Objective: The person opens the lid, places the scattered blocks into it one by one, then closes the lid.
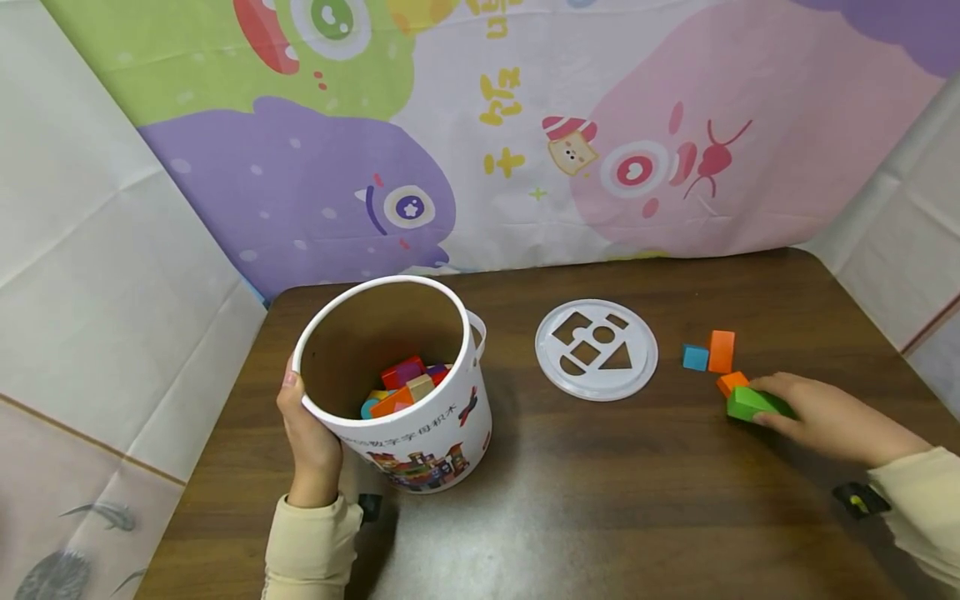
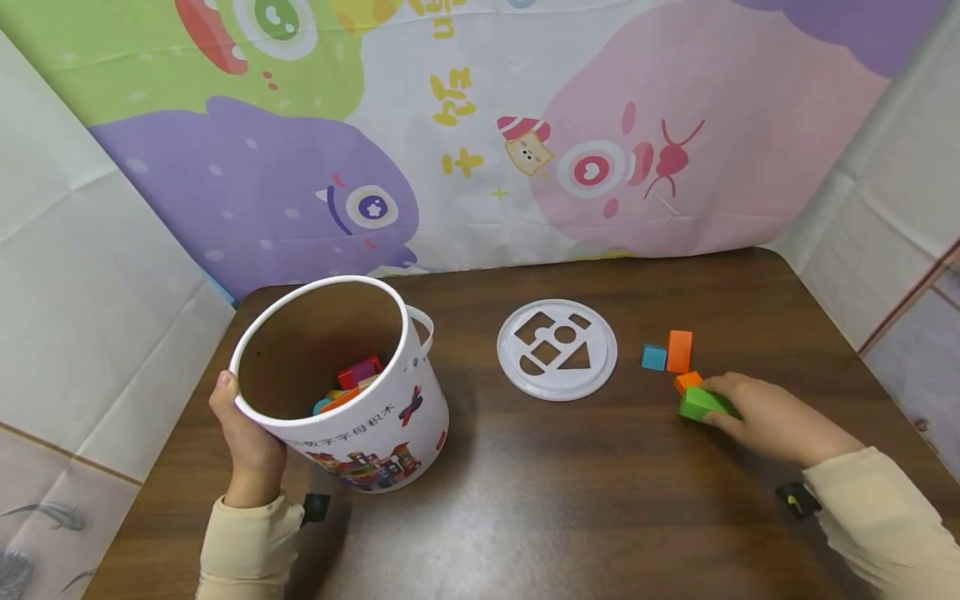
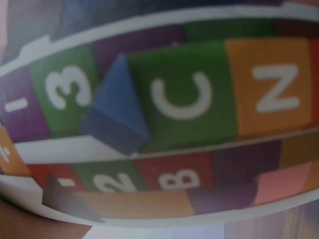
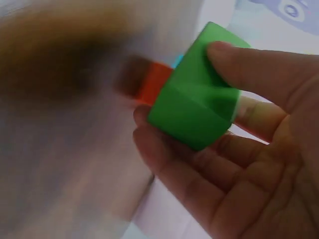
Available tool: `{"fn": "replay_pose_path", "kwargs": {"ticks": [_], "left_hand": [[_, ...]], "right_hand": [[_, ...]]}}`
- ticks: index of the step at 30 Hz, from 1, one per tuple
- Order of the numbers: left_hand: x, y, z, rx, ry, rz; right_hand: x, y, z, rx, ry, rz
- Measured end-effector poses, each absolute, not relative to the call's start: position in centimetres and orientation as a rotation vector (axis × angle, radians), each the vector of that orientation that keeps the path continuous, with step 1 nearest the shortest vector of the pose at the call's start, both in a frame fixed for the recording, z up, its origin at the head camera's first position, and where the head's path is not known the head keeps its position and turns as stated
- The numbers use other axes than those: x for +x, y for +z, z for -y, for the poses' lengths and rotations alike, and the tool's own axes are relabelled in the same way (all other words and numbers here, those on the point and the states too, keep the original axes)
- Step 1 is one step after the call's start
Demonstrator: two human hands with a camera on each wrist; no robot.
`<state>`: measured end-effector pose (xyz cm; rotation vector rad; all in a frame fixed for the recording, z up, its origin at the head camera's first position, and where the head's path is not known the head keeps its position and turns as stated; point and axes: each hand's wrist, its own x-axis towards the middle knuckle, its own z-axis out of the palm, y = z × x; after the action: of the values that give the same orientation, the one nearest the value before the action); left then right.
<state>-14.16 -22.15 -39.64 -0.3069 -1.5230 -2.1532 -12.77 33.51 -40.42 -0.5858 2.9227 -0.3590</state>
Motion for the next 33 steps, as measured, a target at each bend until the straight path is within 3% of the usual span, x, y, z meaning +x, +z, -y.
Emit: {"fn": "replay_pose_path", "kwargs": {"ticks": [6,16,25,33], "left_hand": [[-15.9,-42.7,24.4,-0.362,-2.112,1.599],[-14.8,-40.9,23.0,-0.309,-2.14,1.553],[-14.8,-41.1,23.0,-0.294,-2.147,1.548],[-14.0,-39.2,21.8,-0.283,-2.135,1.534]], "right_hand": [[-13.3,-37.5,-31.7,-0.774,-0.469,-3.089],[-15.4,-32.1,-25.3,-1.164,-0.915,-3.1],[-17.2,-27.9,-18.2,-1.577,-0.948,-2.906],[-18.5,-25.5,-11.9,-1.716,-0.964,-2.722]]}}
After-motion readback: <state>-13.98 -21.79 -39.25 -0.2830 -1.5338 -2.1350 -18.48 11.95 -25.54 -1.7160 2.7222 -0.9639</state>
